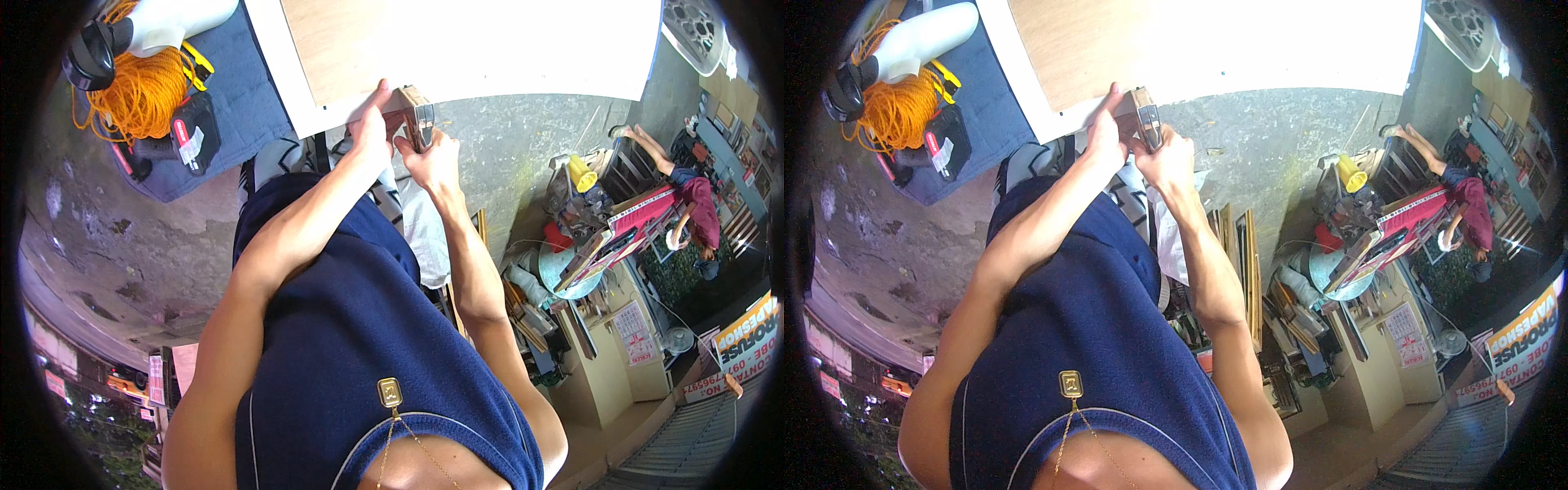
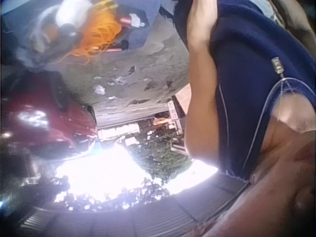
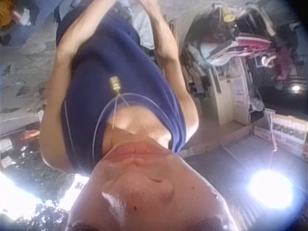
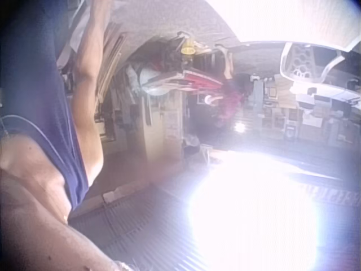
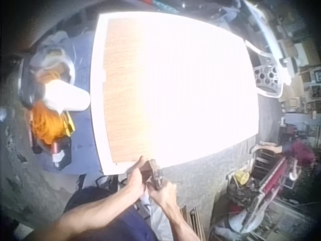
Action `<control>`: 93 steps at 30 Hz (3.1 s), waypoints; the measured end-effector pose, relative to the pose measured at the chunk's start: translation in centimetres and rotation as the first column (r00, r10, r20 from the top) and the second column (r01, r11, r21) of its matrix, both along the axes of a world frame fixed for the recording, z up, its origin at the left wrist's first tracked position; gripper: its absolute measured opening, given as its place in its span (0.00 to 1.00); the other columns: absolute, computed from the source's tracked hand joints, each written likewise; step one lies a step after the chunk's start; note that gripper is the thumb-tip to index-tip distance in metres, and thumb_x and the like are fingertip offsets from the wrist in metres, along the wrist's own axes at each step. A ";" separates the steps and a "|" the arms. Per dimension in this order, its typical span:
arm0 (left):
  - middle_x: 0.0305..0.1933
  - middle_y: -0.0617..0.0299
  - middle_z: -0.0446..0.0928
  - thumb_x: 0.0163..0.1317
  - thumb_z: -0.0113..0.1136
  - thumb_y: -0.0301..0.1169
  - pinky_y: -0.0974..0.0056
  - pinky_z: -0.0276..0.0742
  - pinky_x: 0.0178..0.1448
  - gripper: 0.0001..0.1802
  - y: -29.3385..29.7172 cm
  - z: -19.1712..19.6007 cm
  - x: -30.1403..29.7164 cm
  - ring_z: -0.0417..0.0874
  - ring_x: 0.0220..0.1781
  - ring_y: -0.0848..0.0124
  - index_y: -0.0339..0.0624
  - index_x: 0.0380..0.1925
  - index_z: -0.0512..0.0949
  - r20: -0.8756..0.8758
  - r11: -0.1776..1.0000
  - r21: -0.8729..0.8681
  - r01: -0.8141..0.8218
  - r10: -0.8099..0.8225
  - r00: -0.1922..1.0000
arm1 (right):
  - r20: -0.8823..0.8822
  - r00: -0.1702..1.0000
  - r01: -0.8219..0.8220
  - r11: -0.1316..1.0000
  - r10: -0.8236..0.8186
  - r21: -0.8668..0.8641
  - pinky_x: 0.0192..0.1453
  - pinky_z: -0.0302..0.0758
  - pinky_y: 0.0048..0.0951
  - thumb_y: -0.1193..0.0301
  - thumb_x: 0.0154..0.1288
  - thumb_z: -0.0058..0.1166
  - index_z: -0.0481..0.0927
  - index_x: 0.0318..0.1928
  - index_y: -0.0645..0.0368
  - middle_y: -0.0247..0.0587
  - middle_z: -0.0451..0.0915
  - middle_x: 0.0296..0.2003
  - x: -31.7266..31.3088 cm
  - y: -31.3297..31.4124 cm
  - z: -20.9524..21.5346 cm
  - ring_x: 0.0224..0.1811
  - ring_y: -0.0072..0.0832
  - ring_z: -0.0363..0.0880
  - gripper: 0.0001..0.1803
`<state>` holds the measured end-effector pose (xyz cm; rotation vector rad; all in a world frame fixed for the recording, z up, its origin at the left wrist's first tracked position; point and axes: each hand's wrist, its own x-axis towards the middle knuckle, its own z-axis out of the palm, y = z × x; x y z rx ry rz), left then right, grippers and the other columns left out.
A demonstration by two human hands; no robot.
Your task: The person uses a staple gun to attach a white strip to the edge of a wooden board. They move around the board to staple different sides, occasionally switching between two different staple guns.
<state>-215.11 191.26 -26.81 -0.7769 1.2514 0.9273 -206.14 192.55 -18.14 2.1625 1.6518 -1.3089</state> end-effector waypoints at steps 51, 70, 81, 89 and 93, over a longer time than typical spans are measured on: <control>0.43 0.53 0.77 0.60 0.55 0.57 0.54 0.76 0.49 0.31 7.8 2.1 10.1 0.78 0.44 0.62 0.41 0.48 0.72 0.218 0.993 0.058 -0.102 0.087 0.972 | 0.007 0.999 0.032 0.998 -0.032 -0.050 0.39 0.77 0.37 0.60 0.49 0.64 0.80 0.31 0.66 0.56 0.80 0.22 11.0 6.7 0.1 0.31 0.43 0.84 0.19; 0.40 0.59 0.77 0.60 0.58 0.54 0.60 0.73 0.49 0.26 10.6 3.5 17.1 0.77 0.43 0.67 0.46 0.46 0.75 0.273 0.962 0.253 0.101 -0.171 0.947 | -0.050 0.987 0.152 0.988 -0.153 -0.026 0.40 0.77 0.36 0.57 0.54 0.62 0.77 0.40 0.68 0.56 0.81 0.27 18.9 9.2 3.9 0.34 0.41 0.83 0.24; 0.43 0.57 0.77 0.61 0.56 0.54 0.53 0.76 0.48 0.27 13.8 2.3 20.0 0.78 0.45 0.62 0.45 0.50 0.72 0.111 0.995 0.099 -0.031 0.019 0.994 | -0.007 0.997 0.074 0.995 -0.074 -0.067 0.39 0.77 0.37 0.57 0.52 0.63 0.78 0.38 0.68 0.58 0.80 0.25 20.9 12.3 2.7 0.33 0.43 0.84 0.24; 0.41 0.58 0.78 0.62 0.56 0.53 0.55 0.77 0.47 0.25 13.7 2.0 20.0 0.79 0.43 0.63 0.44 0.47 0.73 0.089 0.997 0.072 -0.030 0.023 0.996 | 0.013 0.998 0.065 0.994 -0.064 -0.088 0.42 0.78 0.40 0.57 0.51 0.63 0.78 0.37 0.69 0.61 0.80 0.26 20.4 13.2 2.9 0.35 0.47 0.84 0.25; 0.40 0.58 0.78 0.61 0.56 0.53 0.55 0.77 0.45 0.25 13.5 1.6 20.1 0.79 0.41 0.64 0.44 0.45 0.74 0.108 0.996 0.080 -0.046 0.037 0.993 | 0.016 0.999 0.053 0.996 -0.052 -0.076 0.43 0.78 0.41 0.56 0.51 0.63 0.79 0.37 0.68 0.61 0.81 0.27 20.6 12.9 1.4 0.36 0.49 0.83 0.24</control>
